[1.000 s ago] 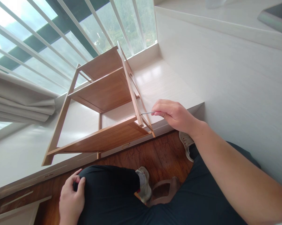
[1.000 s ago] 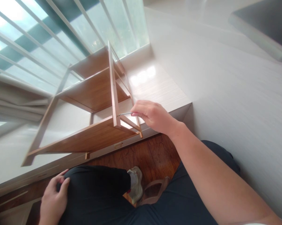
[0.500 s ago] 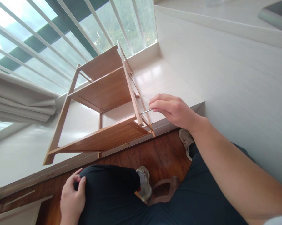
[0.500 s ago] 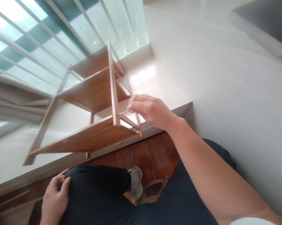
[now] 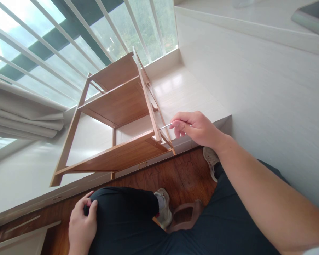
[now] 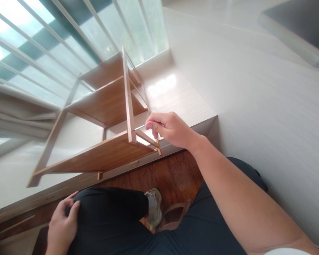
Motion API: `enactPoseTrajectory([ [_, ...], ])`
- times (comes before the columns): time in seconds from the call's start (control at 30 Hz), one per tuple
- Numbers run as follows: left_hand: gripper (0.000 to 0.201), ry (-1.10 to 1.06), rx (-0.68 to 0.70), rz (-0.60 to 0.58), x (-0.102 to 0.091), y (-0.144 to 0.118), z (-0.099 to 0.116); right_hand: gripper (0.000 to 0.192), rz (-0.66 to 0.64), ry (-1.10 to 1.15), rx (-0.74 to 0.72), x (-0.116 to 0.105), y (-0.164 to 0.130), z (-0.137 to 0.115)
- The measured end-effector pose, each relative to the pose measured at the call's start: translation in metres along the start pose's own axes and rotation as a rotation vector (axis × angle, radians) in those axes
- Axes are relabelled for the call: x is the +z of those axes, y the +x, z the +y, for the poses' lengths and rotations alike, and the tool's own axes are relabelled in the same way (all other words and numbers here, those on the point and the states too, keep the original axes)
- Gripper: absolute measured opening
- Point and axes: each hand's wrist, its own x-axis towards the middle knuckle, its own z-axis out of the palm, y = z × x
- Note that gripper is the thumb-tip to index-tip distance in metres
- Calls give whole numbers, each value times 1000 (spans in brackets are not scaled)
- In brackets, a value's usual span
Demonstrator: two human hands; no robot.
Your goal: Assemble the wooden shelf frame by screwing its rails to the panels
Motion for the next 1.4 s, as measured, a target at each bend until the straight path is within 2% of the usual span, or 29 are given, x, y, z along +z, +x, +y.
enactPoseTrajectory([
  [0.13,36,0,8,-2,0,0,2,37,-3,81,62,2,-1,-1],
  [0.33,35,2,3,-1,-1,0,3,37,22,121,37,1,-3,0],
  [0.53,35,-5,-11,-10,-3,0,7,34,67,8,-71,-2,-3,1],
  [0.77,35,-8,-23,-10,-3,-1,11,20,49,-135,-262,-2,1,0],
  [0.87,34,-3,-28,-12,-4,-2,12,18,42,-165,-300,-2,1,0],
  [1.23,35,12,-25,-16,-2,-1,5,18,60,-243,-357,-2,1,1],
  [1.4,36,16,-19,1,-3,-2,5,24,58,-197,-293,-2,2,0],
])
